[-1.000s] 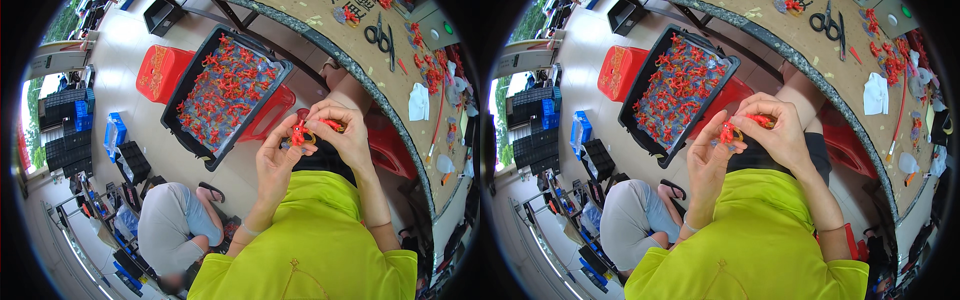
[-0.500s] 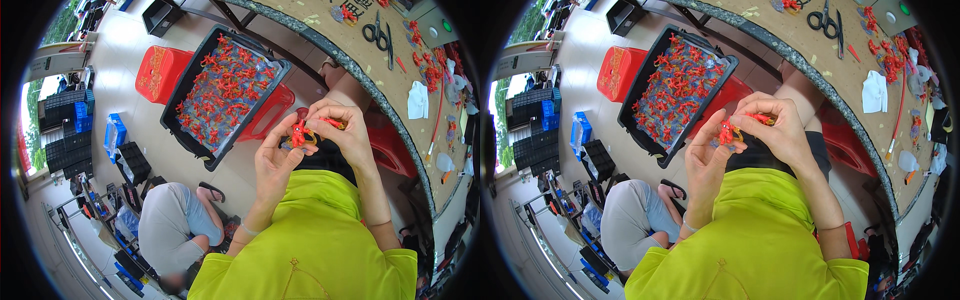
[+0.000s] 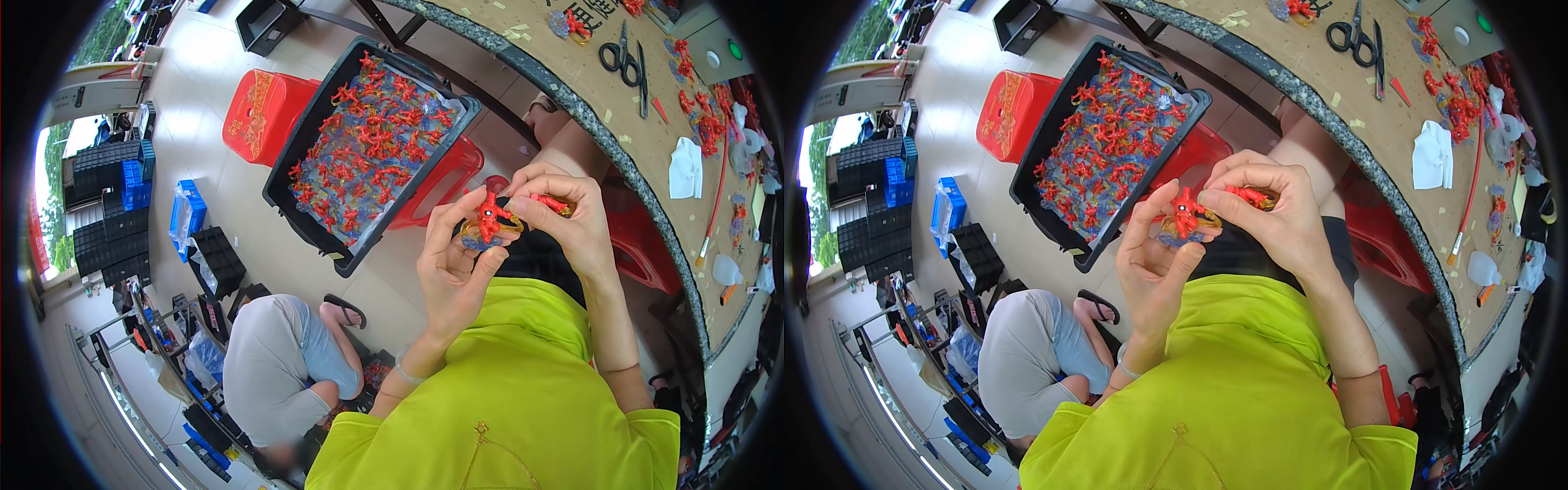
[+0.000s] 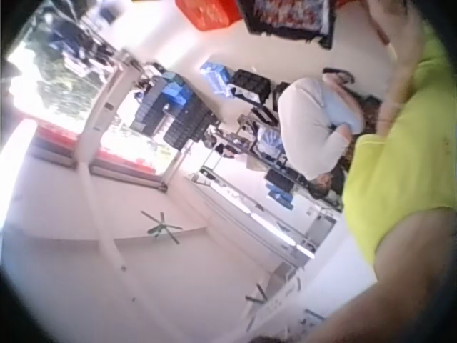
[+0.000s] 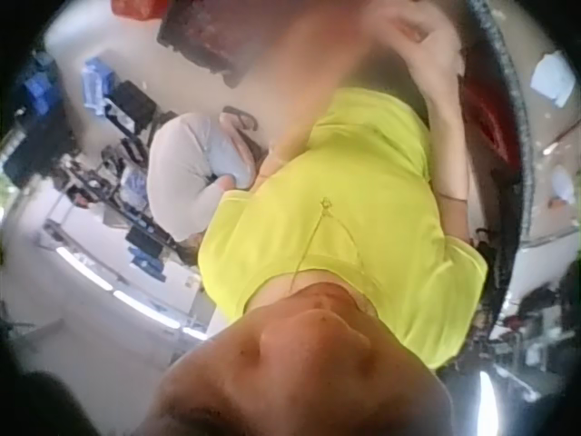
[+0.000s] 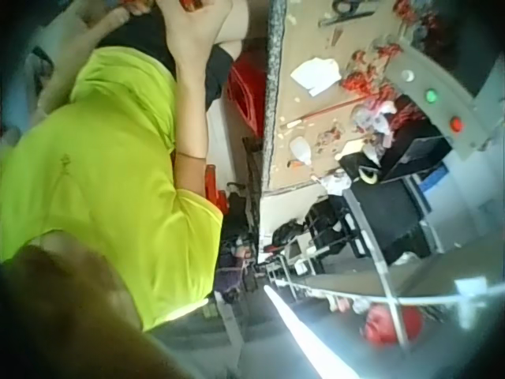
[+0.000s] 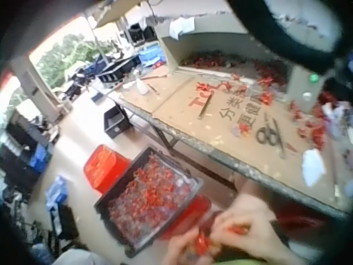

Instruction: The person assembles toy figurines by fitting components together by hand, applying glue from a bottle onto the pieces, and pressing the parts together.

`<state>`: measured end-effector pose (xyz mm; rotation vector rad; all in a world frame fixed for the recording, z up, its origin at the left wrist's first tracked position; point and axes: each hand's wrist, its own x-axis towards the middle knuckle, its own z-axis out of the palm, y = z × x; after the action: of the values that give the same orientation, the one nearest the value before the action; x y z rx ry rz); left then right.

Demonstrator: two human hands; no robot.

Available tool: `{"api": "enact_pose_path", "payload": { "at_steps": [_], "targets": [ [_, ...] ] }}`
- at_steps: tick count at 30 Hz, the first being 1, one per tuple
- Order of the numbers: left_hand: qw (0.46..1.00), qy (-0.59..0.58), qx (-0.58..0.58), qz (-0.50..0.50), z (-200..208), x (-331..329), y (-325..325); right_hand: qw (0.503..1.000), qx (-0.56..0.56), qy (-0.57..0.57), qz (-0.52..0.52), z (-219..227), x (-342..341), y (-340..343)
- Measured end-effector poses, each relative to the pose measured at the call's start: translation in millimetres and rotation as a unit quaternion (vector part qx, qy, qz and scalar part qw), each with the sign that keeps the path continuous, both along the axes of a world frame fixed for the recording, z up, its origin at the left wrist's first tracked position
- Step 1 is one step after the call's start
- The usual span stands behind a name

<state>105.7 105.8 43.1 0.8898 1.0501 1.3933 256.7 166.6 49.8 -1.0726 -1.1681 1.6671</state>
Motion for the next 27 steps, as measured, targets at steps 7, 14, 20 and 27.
{"api": "enact_pose_path", "payload": {
  "at_steps": [7, 14, 20, 27],
  "targets": [
    [0.999, -0.010, 0.017, -0.031, 2, 0, 1, 0.997, -0.062, 0.021, 0.036, -6, -2, 11],
    [0.997, -0.051, -0.035, -0.055, 3, -2, 2, 0.993, -0.094, 0.057, 0.048, -14, -5, 10],
    [0.996, -0.054, -0.042, -0.058, 2, -1, 2, 0.993, -0.094, 0.044, 0.049, -16, -2, 10],
    [0.999, 0.029, 0.007, -0.043, 2, 0, 3, 0.997, -0.047, 0.037, 0.050, -19, -1, 11]
  ]
}}
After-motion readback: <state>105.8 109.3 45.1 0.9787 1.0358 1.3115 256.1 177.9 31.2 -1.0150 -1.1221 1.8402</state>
